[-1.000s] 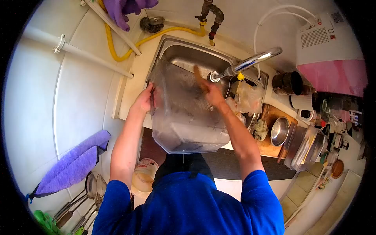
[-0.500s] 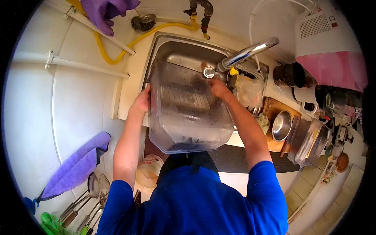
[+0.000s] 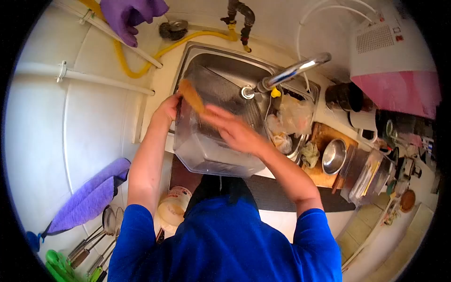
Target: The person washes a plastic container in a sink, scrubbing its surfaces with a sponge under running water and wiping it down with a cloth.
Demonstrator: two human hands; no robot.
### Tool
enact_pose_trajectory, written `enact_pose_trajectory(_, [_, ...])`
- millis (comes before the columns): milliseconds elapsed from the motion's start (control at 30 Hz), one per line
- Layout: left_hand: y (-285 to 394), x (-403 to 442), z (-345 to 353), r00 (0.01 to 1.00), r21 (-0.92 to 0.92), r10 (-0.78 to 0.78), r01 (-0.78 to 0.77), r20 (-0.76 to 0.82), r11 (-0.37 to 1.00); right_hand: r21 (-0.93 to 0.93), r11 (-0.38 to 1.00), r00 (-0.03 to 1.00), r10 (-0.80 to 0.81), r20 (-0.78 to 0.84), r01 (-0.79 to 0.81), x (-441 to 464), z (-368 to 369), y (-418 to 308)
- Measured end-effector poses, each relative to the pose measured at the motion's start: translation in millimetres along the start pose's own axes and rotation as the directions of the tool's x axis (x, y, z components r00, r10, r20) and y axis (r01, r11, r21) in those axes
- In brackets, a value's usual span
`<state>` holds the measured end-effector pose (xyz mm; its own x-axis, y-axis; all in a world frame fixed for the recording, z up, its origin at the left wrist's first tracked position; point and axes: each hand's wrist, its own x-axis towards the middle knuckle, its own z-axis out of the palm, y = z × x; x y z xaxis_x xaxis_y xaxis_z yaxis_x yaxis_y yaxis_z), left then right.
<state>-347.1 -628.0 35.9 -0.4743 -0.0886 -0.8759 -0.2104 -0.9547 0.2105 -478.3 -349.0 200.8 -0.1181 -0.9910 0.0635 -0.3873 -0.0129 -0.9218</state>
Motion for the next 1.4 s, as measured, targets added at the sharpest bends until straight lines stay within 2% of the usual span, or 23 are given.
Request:
enact_pose_trajectory(33, [0, 4, -12, 0.992, -0.095, -0.080, 0.089, 0.097, 0.991, -0.028, 0.999, 1.000, 0.020, -0.013, -0.021, 17, 1, 18])
enact_pose_trajectory(200, [-12, -15, -3, 0.996, 0.000, 0.015, -0.015, -0.090, 1.000, -0.181, 0.961, 0.972, 0.183, -0.149, -0.209, 13, -2, 131])
enact_pose_trajectory(233, [-11, -9, -14, 0.995, -0.015, 0.021, -0.023, -0.096, 1.000, -0.253, 0.926, 0.959, 0.260, -0.114, -0.281, 0, -9, 150])
enact_pose_trajectory(267, [-11, 8, -26, 0.999, -0.018, 0.012, -0.012, -0.036, 1.000, -0.269, 0.833, 0.875, 0.471, -0.113, -0.483, -13, -13, 165])
enact_pose_trajectory(300, [-11, 18, -32, 1.000, -0.017, 0.003, -0.002, 0.029, 1.000, -0.280, 0.833, 0.878, 0.468, -0.103, -0.477, -29, -14, 185])
enact_pose_trajectory(367, [-10, -10, 0, 1.000, -0.090, -0.001, 0.003, 0.024, 0.996, -0.188, 0.855, 0.872, 0.450, -0.191, -0.483, -58, -8, 215])
enact_pose_trajectory(467, [1, -9, 2, 1.000, -0.139, -0.003, 0.002, -0.007, 0.990, -0.088, 0.915, 0.919, 0.388, -0.072, -0.393, -77, -21, 121])
enact_pose_trajectory(533, [16, 4, -20, 0.988, 0.012, 0.080, -0.082, 0.131, 0.997, -0.015, 0.921, 0.920, 0.389, -0.052, -0.390, -90, -17, 57])
enact_pose_trajectory(600, [36, -26, 9, 0.994, 0.004, 0.096, -0.097, 0.059, 0.995, 0.091, 0.963, 0.963, 0.260, -0.074, -0.253, -94, -8, 25])
enact_pose_trajectory(633, [41, -33, 19, 0.994, -0.002, 0.107, -0.107, -0.016, 0.994, 0.092, 0.961, 0.961, 0.267, -0.078, -0.260, -89, -1, 27])
enact_pose_trajectory(700, [51, -35, 21, 0.985, 0.076, 0.172, -0.173, 0.019, 0.982, 0.114, 0.948, 0.915, 0.316, -0.253, -0.296, -73, 7, 57])
enact_pose_trajectory(767, [57, -62, 46, 0.970, 0.153, 0.242, -0.234, -0.031, 0.960, 0.163, 0.933, 0.901, 0.354, -0.251, -0.321, -69, 13, 121])
enact_pose_trajectory(833, [62, -50, 29, 0.976, 0.146, 0.218, -0.216, 0.005, 0.965, 0.284, 0.877, 0.860, 0.455, -0.231, -0.387, -59, 18, 165])
enact_pose_trajectory(867, [61, -48, 24, 0.969, 0.126, 0.237, -0.227, -0.075, 0.966, 0.294, 0.877, 0.854, 0.456, -0.252, -0.381, -52, 17, 173])
enact_pose_trajectory(900, [62, -46, 18, 0.954, 0.106, 0.258, -0.243, -0.155, 0.964, 0.359, 0.813, 0.799, 0.554, -0.234, -0.458, -42, 16, 180])
enact_pose_trajectory(933, [67, -46, 5, 0.954, 0.124, 0.261, -0.243, -0.151, 0.962, 0.424, 0.736, 0.737, 0.645, -0.202, -0.528, -31, 13, 191])
enact_pose_trajectory(1000, [62, -49, -23, 0.982, 0.120, 0.181, -0.173, -0.059, 0.977, 0.468, 0.701, 0.704, 0.679, -0.207, -0.538, -14, 14, 227])
enact_pose_trajectory(1067, [48, -57, -20, 0.977, 0.115, 0.186, -0.174, -0.102, 0.978, 0.505, 0.670, 0.674, 0.708, -0.213, -0.544, 1, 16, 275])
enact_pose_trajectory(1100, [44, -61, -18, 0.971, 0.093, 0.197, -0.185, -0.138, 0.978, 0.675, 0.534, 0.595, 0.785, -0.171, -0.510, 6, 17, 302])
enact_pose_trajectory(1200, [39, -75, -19, 0.980, 0.106, 0.192, -0.186, -0.049, 0.977, 0.829, 0.310, 0.471, 0.880, -0.064, -0.465, 2, 15, 293])
enact_pose_trajectory(1300, [44, -73, -16, 0.979, 0.007, 0.196, -0.196, -0.061, 0.981, 0.640, 0.440, 0.471, 0.872, -0.135, -0.630, -25, 9, 206])
enact_pose_trajectory(1367, [60, -58, -15, 0.980, 0.017, 0.181, -0.180, -0.082, 0.983, 0.483, 0.497, 0.503, 0.855, -0.129, -0.721, -51, 35, 208])
enact_pose_trajectory(1400, [65, -54, -18, 0.979, 0.040, 0.167, -0.163, -0.118, 0.986, 0.475, 0.499, 0.505, 0.854, -0.126, -0.725, -63, 44, 196])
